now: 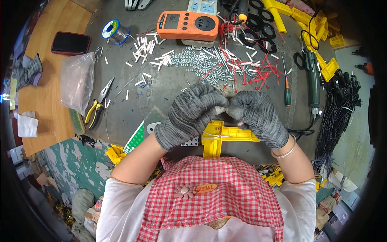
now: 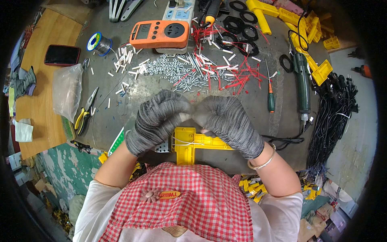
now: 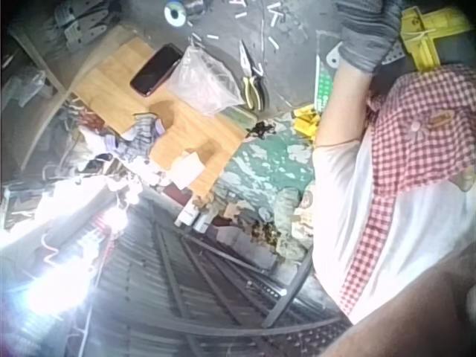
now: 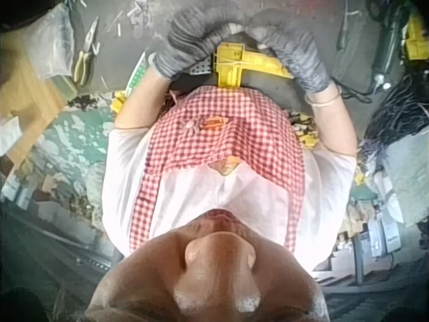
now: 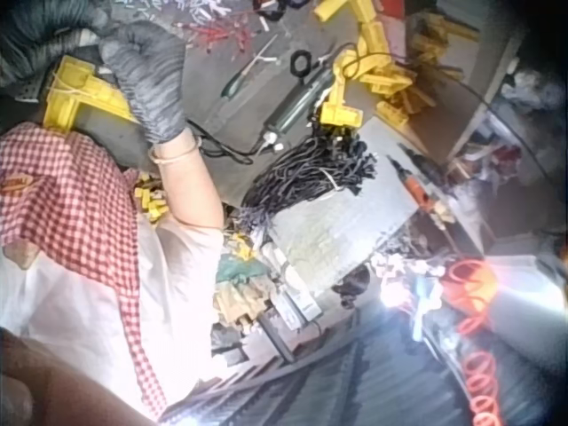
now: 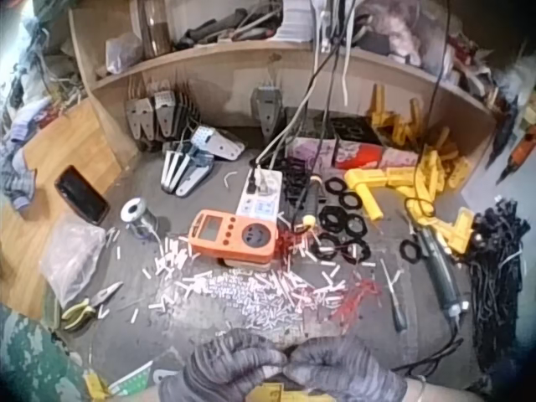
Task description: The person assembles an electronic component by soldering wires and black cables to a connector, then placing the soldered wires into a yellow plastic housing. The person uses a soldering iron, pliers, and a heat gun to complete the assembly.
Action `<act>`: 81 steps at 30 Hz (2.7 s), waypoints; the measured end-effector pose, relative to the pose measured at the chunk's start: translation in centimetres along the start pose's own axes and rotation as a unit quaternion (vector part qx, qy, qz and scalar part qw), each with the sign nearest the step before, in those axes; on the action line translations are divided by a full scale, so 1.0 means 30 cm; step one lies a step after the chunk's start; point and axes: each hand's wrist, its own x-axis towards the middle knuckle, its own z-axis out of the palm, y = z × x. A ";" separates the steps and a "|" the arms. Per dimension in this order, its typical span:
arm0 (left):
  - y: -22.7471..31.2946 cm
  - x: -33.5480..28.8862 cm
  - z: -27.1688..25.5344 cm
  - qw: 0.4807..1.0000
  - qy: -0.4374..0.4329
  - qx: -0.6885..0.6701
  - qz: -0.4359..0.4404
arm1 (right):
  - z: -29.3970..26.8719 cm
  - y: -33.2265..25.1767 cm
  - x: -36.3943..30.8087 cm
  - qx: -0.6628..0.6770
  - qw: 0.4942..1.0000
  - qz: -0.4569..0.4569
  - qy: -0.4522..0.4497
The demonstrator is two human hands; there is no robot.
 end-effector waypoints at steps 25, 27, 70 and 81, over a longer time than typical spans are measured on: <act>0.058 0.011 0.023 0.949 -0.065 -0.247 -0.183 | 0.036 0.000 -0.010 -0.237 0.958 -0.159 0.036; 0.076 -0.003 0.001 0.952 -0.072 -0.226 -0.193 | 0.044 -0.004 -0.012 -0.259 0.948 -0.181 0.039; 0.071 -0.144 0.004 0.956 -0.099 0.260 0.095 | 0.041 0.139 0.078 -0.228 0.891 -0.269 0.286; -0.045 0.165 -0.038 0.898 -0.144 0.317 0.270 | 0.004 0.106 0.057 0.035 0.916 -0.244 0.316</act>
